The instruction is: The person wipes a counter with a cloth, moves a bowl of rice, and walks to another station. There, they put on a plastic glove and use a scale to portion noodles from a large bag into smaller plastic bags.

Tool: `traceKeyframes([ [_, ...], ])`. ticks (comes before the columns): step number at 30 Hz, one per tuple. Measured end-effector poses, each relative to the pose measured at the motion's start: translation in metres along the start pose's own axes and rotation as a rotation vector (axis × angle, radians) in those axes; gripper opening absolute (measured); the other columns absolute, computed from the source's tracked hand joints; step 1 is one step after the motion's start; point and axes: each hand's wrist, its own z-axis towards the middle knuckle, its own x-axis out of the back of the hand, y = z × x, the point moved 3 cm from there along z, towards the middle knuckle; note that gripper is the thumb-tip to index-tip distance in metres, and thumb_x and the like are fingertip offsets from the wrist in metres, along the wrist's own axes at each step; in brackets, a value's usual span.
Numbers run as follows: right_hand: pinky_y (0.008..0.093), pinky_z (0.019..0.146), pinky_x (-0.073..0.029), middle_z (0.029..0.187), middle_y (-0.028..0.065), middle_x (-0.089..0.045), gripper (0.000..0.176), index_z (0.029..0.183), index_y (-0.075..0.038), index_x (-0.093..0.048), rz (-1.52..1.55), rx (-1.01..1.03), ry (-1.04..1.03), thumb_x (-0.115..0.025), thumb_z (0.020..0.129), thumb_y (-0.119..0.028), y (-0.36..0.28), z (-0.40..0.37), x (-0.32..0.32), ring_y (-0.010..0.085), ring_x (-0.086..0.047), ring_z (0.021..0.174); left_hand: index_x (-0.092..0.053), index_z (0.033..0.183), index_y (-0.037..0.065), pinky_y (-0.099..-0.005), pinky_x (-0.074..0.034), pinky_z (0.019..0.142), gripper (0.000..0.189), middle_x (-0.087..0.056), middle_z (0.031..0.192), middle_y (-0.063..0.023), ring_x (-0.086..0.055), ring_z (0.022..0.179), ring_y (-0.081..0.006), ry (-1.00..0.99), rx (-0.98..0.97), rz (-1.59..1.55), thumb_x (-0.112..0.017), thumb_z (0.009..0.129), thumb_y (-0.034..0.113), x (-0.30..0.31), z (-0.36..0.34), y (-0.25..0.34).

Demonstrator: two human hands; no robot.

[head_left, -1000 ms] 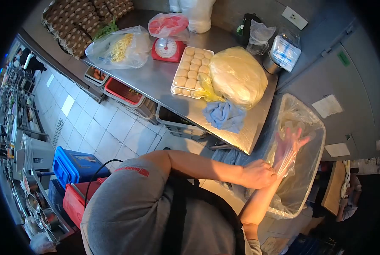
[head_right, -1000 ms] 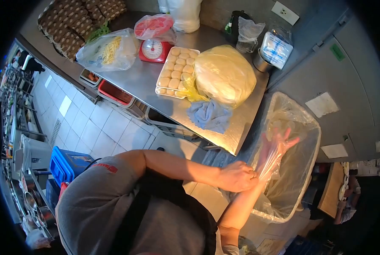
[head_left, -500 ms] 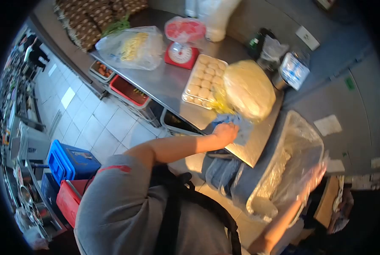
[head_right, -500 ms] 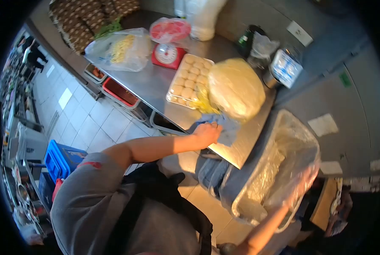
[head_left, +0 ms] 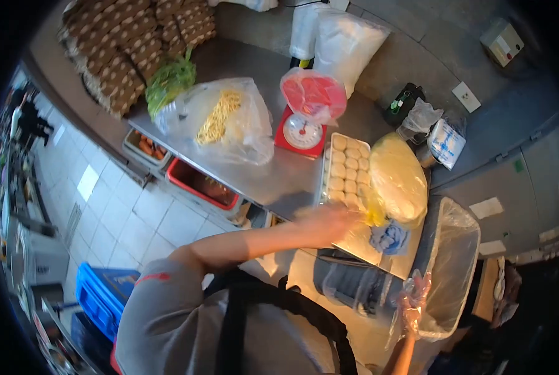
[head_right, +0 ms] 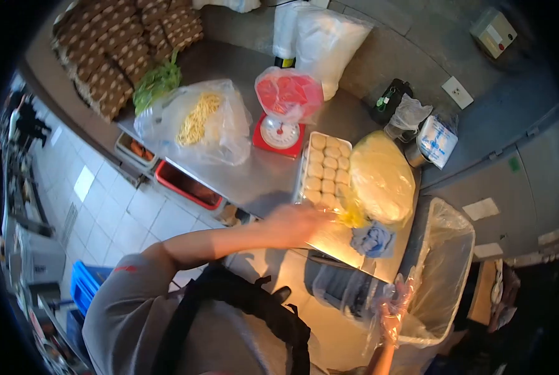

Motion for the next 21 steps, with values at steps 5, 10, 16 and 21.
traceKeyframes([
  [5,0.0303,0.079,-0.046,0.122,0.0216,-0.046,0.074,0.136,-0.008,-0.022,-0.517,-0.318,0.058,-0.061,0.074,-0.009,-0.002,-0.016,-0.106,0.0270,-0.052,0.106,-0.052,0.111,0.011,-0.0369,-0.044,0.061,0.044,-0.058,0.089,-0.0151,-0.054,0.090,-0.0293,-0.128,0.571,0.666,-0.061,0.070,0.022,0.146,-0.094,-0.192],
  [10,0.0328,0.084,-0.044,0.122,0.0238,-0.046,0.069,0.133,-0.001,-0.026,-0.563,0.076,0.019,-0.061,0.073,-0.004,-0.015,-0.001,-0.162,0.0283,-0.048,0.113,-0.051,0.117,0.009,-0.0402,-0.046,0.081,0.047,-0.051,0.112,-0.0249,-0.051,0.101,-0.0334,0.143,0.706,0.672,-0.062,0.073,0.018,0.268,-0.110,-0.301],
  [16,0.0331,0.090,-0.040,0.122,0.0206,-0.047,0.062,0.127,0.001,-0.038,-0.513,0.092,0.062,-0.060,0.069,0.000,-0.043,-0.007,-0.189,0.0296,-0.049,0.111,-0.049,0.114,-0.001,-0.0331,-0.050,0.071,0.038,-0.059,0.094,-0.0147,-0.060,0.080,-0.0238,0.122,0.516,-0.532,-0.055,0.079,0.011,0.229,0.001,-0.315],
  [21,0.0360,0.086,-0.042,0.117,0.0204,-0.050,0.059,0.124,0.000,-0.041,-0.600,0.197,0.075,-0.058,0.068,0.002,-0.042,-0.004,-0.201,0.0331,-0.051,0.105,-0.044,0.118,0.001,-0.0358,-0.047,0.077,0.041,-0.053,0.111,-0.0156,-0.059,0.085,-0.0251,-0.261,0.930,-1.198,-0.043,0.088,0.029,0.133,0.058,-0.336],
])
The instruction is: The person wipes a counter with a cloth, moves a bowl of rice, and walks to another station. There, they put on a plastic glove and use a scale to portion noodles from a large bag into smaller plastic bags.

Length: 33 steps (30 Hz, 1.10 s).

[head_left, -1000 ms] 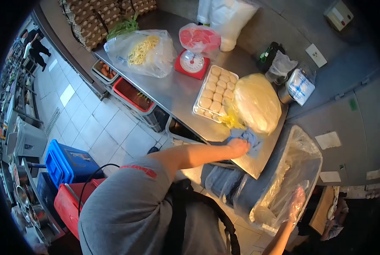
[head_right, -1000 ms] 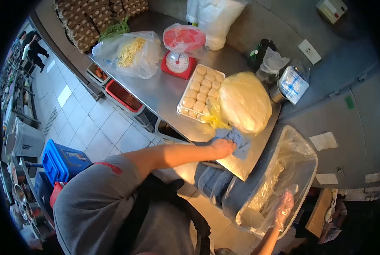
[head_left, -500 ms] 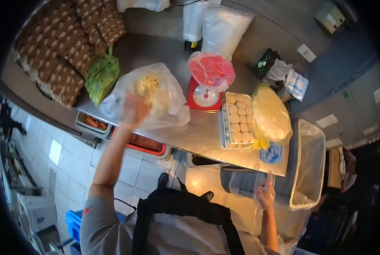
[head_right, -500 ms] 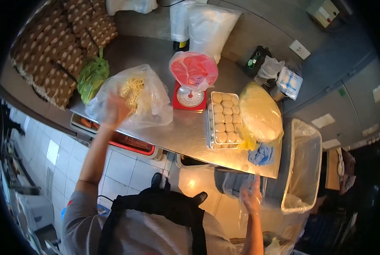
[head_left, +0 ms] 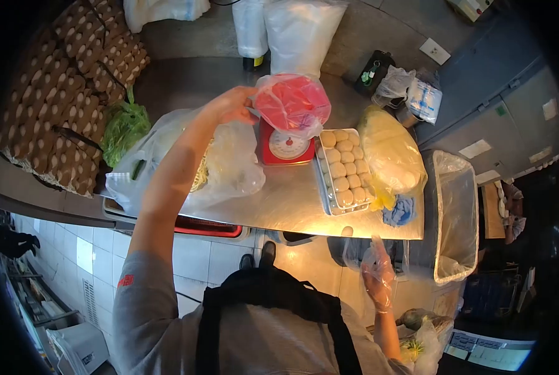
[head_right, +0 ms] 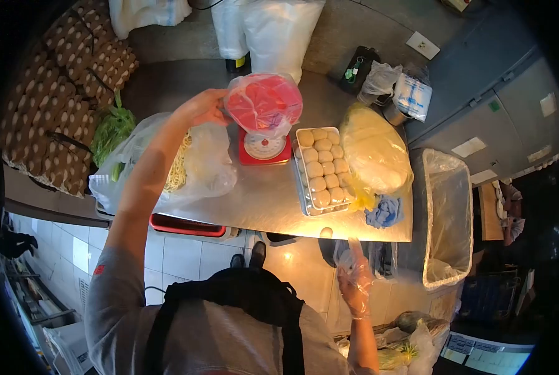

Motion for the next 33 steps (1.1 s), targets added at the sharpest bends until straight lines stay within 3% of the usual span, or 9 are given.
traceKeyframes([
  [6,0.0372,0.085,-0.042,0.115,0.0219,-0.051,0.059,0.123,0.002,-0.038,-0.134,0.033,0.064,-0.061,0.068,0.001,0.055,-0.029,-0.009,0.0364,-0.052,0.102,-0.044,0.116,0.005,-0.0404,-0.043,0.080,0.042,-0.054,0.109,-0.0156,-0.055,0.093,-0.0264,-0.294,0.011,-0.005,-0.038,0.089,0.036,0.010,0.038,0.014],
  [9,0.0374,0.084,-0.043,0.119,0.0227,-0.048,0.060,0.124,0.002,-0.036,-0.180,-0.009,0.050,-0.060,0.069,0.001,0.051,-0.027,-0.004,0.0375,-0.052,0.102,-0.038,0.120,0.005,-0.0389,-0.044,0.078,0.046,-0.052,0.112,-0.0164,-0.056,0.092,-0.0259,0.145,-0.015,-0.048,-0.040,0.088,0.038,0.035,0.061,0.041],
  [11,0.0376,0.084,-0.043,0.120,0.0231,-0.048,0.061,0.125,0.002,-0.035,-0.225,-0.151,0.015,-0.060,0.070,0.001,0.045,-0.034,-0.003,0.0372,-0.052,0.103,-0.022,0.132,0.004,-0.0419,-0.041,0.085,0.073,-0.038,0.128,-0.0200,-0.048,0.107,-0.0281,0.307,-0.114,0.057,-0.056,0.079,0.042,0.066,0.082,0.065],
  [13,0.0367,0.084,-0.044,0.118,0.0223,-0.050,0.062,0.126,0.002,-0.034,-0.272,-0.063,0.080,-0.061,0.070,0.000,0.056,-0.053,-0.008,0.0360,-0.053,0.102,-0.014,0.136,0.003,-0.0438,-0.038,0.090,0.092,-0.028,0.135,-0.0209,-0.040,0.117,-0.0294,0.534,-0.208,0.130,-0.067,0.071,0.041,0.091,0.103,0.087],
  [16,0.0367,0.082,-0.045,0.114,0.0215,-0.052,0.063,0.126,0.000,-0.035,-0.390,-0.193,0.076,-0.063,0.069,-0.003,0.044,-0.071,-0.020,0.0356,-0.054,0.101,-0.001,0.137,0.002,-0.0439,-0.031,0.098,0.118,-0.018,0.140,-0.0206,-0.028,0.126,-0.0294,0.605,-0.322,0.123,-0.080,0.057,0.037,0.121,0.133,0.121],
  [19,0.0373,0.081,-0.045,0.110,0.0218,-0.054,0.061,0.123,-0.001,-0.038,-0.400,-0.473,-0.014,-0.064,0.069,-0.008,0.014,-0.083,-0.035,0.0358,-0.055,0.100,-0.001,0.135,-0.002,-0.0386,-0.029,0.101,0.123,-0.025,0.136,-0.0228,-0.030,0.125,-0.0313,0.799,-0.500,0.246,-0.085,0.050,0.027,0.121,0.138,0.149],
  [25,0.0344,0.080,-0.046,0.106,0.0192,-0.058,0.056,0.116,-0.001,-0.047,-0.349,-0.547,-0.132,-0.067,0.066,-0.014,-0.018,-0.083,-0.070,0.0313,-0.057,0.098,-0.016,0.132,-0.004,-0.0362,-0.032,0.099,0.119,-0.036,0.130,-0.0221,-0.037,0.121,-0.0291,0.777,-0.786,0.231,-0.087,0.042,0.029,0.136,0.181,0.156],
  [28,0.0338,0.080,-0.046,0.107,0.0176,-0.058,0.054,0.115,-0.001,-0.049,-0.268,-0.738,-0.099,-0.066,0.065,-0.014,-0.037,-0.071,-0.077,0.0303,-0.058,0.097,-0.042,0.118,-0.006,-0.0363,-0.044,0.087,0.092,-0.053,0.113,-0.0188,-0.053,0.104,-0.0256,0.705,-0.797,0.309,-0.085,0.046,0.033,0.151,0.188,0.158],
  [33,0.0379,0.082,-0.044,0.108,0.0211,-0.055,0.051,0.116,0.001,-0.046,-0.316,-0.565,-0.125,-0.064,0.069,-0.011,-0.037,-0.051,-0.086,0.0356,-0.055,0.096,-0.057,0.100,-0.007,-0.0358,-0.048,0.078,0.073,-0.061,0.098,-0.0186,-0.060,0.089,-0.0267,0.722,-0.468,0.439,-0.082,0.049,0.040,0.142,0.149,0.154],
])
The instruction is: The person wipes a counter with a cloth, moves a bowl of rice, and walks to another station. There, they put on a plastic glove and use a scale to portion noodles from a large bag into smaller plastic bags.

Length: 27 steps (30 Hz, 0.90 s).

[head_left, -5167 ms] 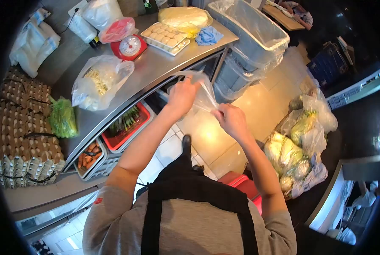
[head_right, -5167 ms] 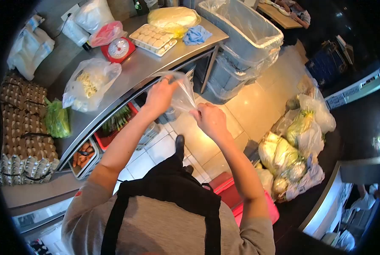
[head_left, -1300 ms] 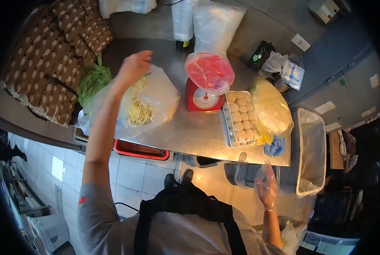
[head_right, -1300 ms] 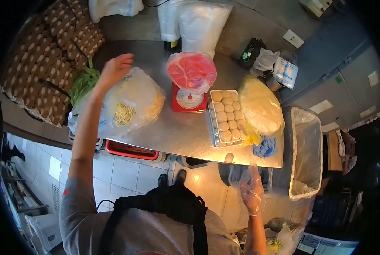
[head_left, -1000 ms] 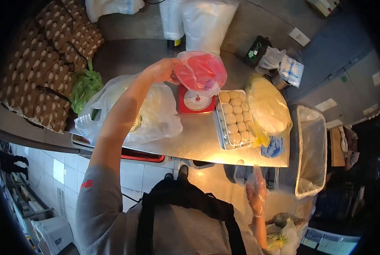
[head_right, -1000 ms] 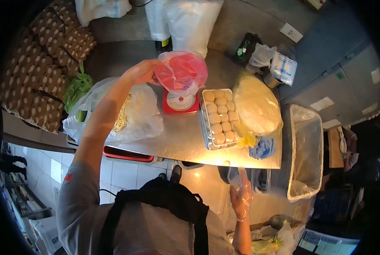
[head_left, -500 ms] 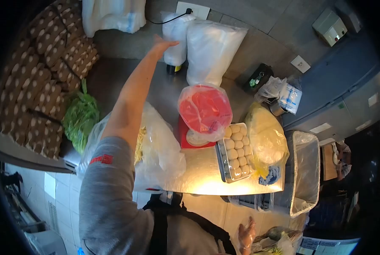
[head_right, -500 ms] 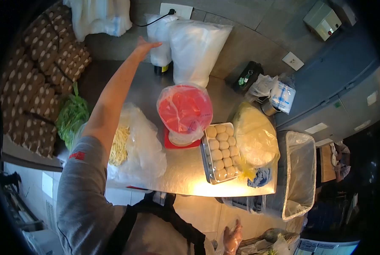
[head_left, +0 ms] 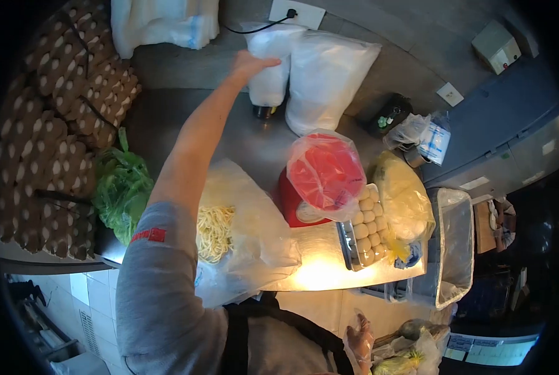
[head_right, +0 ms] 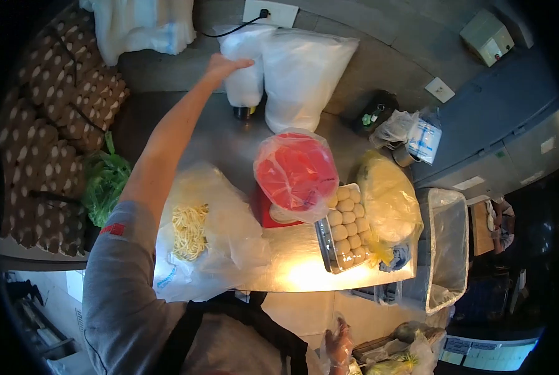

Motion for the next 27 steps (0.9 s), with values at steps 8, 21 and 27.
traceKeyframes([
  [8,0.0394,0.076,-0.045,0.100,0.0214,-0.056,0.046,0.112,0.002,-0.049,0.103,0.277,0.091,-0.064,0.069,-0.008,-0.015,0.039,-0.008,0.0367,-0.055,0.089,-0.057,0.102,-0.004,-0.0338,-0.047,0.079,0.076,-0.061,0.099,-0.0168,-0.060,0.090,-0.0268,-0.048,-0.118,0.020,-0.080,0.050,0.047,0.015,-0.070,0.013],
  [21,0.0337,0.075,-0.048,0.096,0.0167,-0.060,0.034,0.103,0.001,-0.056,0.067,0.263,0.008,-0.063,0.070,0.001,-0.032,0.027,-0.004,0.0289,-0.060,0.088,-0.068,0.073,0.007,-0.0293,-0.047,0.061,0.016,-0.065,0.069,-0.0087,-0.061,0.063,-0.0165,-0.296,-0.817,0.437,-0.070,0.063,0.019,0.062,-0.036,0.125],
  [27,0.0297,0.074,-0.049,0.093,0.0154,-0.062,0.029,0.100,0.001,-0.058,0.115,0.166,-0.028,-0.062,0.072,0.001,-0.026,0.010,-0.006,0.0242,-0.061,0.089,-0.063,0.069,0.006,-0.0270,-0.040,0.050,0.013,-0.057,0.057,0.0007,-0.049,0.052,-0.0099,-0.633,-0.709,0.483,-0.066,0.072,0.018,0.059,-0.007,0.123],
])
